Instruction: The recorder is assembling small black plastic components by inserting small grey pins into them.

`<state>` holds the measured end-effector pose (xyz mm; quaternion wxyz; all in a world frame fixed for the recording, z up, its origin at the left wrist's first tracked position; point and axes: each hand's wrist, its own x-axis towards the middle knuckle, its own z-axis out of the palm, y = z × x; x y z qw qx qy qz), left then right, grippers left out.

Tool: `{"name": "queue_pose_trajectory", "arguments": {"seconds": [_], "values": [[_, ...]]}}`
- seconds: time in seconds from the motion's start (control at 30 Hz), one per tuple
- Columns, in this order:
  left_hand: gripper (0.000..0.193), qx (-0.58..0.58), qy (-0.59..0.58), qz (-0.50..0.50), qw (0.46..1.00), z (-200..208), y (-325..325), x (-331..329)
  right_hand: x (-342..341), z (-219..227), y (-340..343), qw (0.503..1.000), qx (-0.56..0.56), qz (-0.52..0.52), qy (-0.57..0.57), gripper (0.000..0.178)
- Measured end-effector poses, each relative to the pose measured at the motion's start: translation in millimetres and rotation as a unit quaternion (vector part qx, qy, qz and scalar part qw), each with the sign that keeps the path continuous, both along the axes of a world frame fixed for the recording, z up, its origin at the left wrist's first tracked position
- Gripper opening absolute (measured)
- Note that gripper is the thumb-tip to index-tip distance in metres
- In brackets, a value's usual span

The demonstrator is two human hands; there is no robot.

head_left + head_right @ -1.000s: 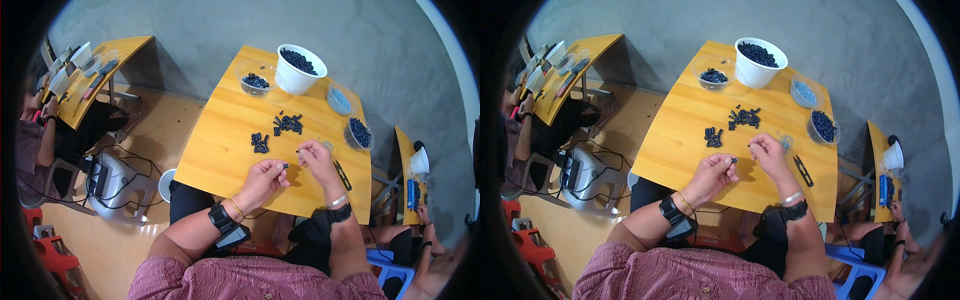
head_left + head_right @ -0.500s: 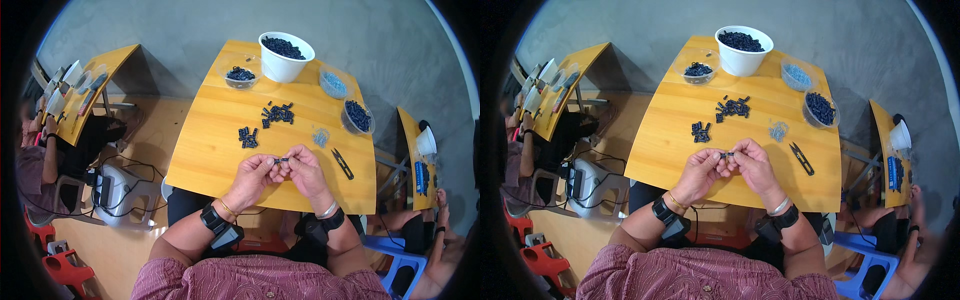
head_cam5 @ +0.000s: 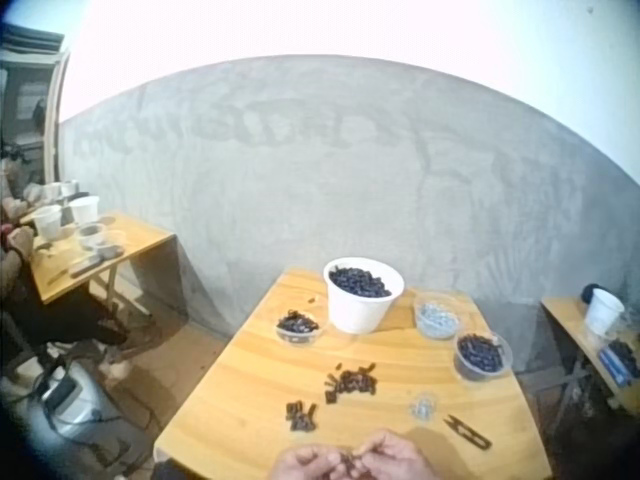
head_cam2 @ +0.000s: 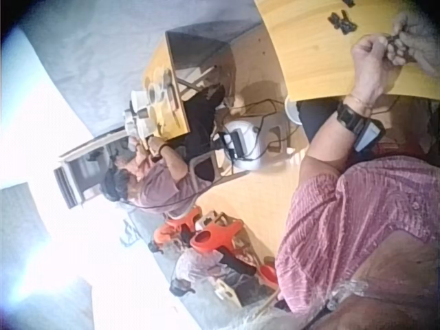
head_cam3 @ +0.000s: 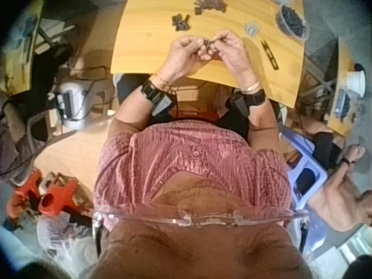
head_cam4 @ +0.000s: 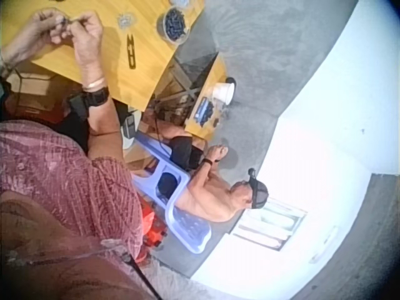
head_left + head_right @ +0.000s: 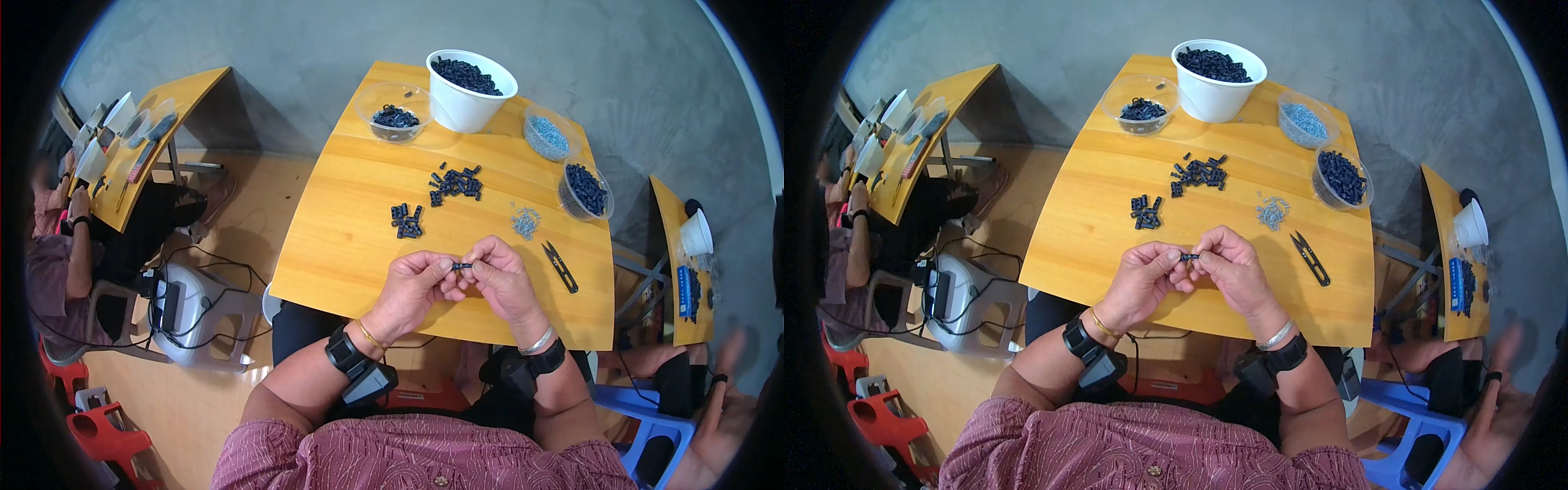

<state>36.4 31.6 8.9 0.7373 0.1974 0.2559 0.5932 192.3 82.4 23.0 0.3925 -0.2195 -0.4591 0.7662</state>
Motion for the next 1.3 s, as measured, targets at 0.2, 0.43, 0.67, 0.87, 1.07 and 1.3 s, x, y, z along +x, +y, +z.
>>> {"name": "queue_pose_trajectory", "arguments": {"seconds": [0.2,0.43,0.67,0.87,1.07,1.3], "values": [[0.014,-0.017,0.022,-0.023,0.999,3,2,-3,3,-1,1,0.995,0.073,-0.005,-0.071,0.006],[0.012,-0.026,0.006,-0.067,0.997,-1,4,-7,10,3,9,0.899,0.376,-0.008,-0.223,0.010],[0.011,-0.023,0.017,-0.032,0.999,-2,3,-4,17,9,7,0.933,0.250,-0.098,-0.241,0.008],[0.011,-0.022,0.034,-0.023,0.999,1,1,-1,10,17,0,0.861,0.365,-0.065,-0.348,0.007],[0.013,-0.005,0.048,-0.015,0.999,1,2,4,8,17,-7,0.854,0.367,-0.096,-0.355,0.005],[0.010,0.110,0.319,0.061,0.939,-5,1,7,7,11,-10,0.837,0.418,-0.107,-0.338,0.006]]}}
